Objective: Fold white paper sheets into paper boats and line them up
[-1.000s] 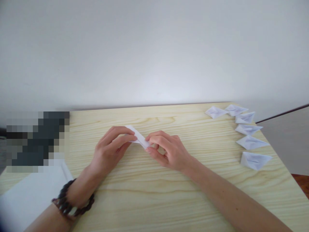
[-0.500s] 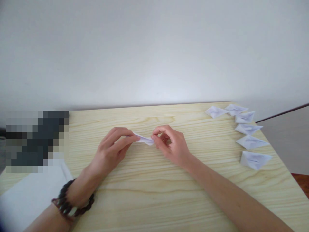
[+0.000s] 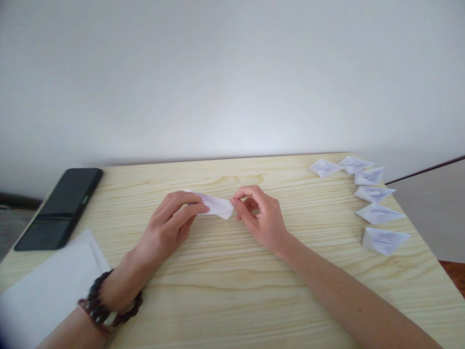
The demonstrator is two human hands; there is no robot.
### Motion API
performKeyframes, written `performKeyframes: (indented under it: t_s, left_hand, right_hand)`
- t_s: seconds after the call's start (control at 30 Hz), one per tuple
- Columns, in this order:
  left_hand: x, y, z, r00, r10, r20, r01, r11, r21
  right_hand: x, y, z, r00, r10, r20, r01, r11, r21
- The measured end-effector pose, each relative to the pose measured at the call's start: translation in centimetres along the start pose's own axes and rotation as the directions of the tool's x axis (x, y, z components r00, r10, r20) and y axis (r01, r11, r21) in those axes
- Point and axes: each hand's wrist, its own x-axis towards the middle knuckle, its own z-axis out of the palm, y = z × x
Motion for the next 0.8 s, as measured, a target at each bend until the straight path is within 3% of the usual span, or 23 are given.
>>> performKeyframes:
  t_s: [0.13,0.3,0.57,0.8]
  left_hand:
    - [-0.1,0.1,0.1,0.999,-0.047,0.005,0.047,0.999,0.012]
    - [0.1,0.6,0.1,0.995,-0.096,-0.023,0.095,0.994,-0.05]
    - [0.1,1.0,0.2,0.993,-0.11,-0.042,0.103,0.985,-0.136]
    - [0.1,1.0,0.1,0.993,-0.116,0.028,0.119,0.955,-0.271]
  right_hand:
    - [-0.1,-0.2,-0.1,0.985,-0.167,0.045,0.167,0.986,0.003]
    - [0.1,-0.2,-0.2,0.903,-0.428,0.036,0.424,0.873,-0.24]
    - [0.1,0.2,-0.2,0.895,-0.44,0.071,0.438,0.839,-0.321]
    - [0.0,0.1,-0.1,0.895,-0.44,0.071,0.439,0.842,-0.313]
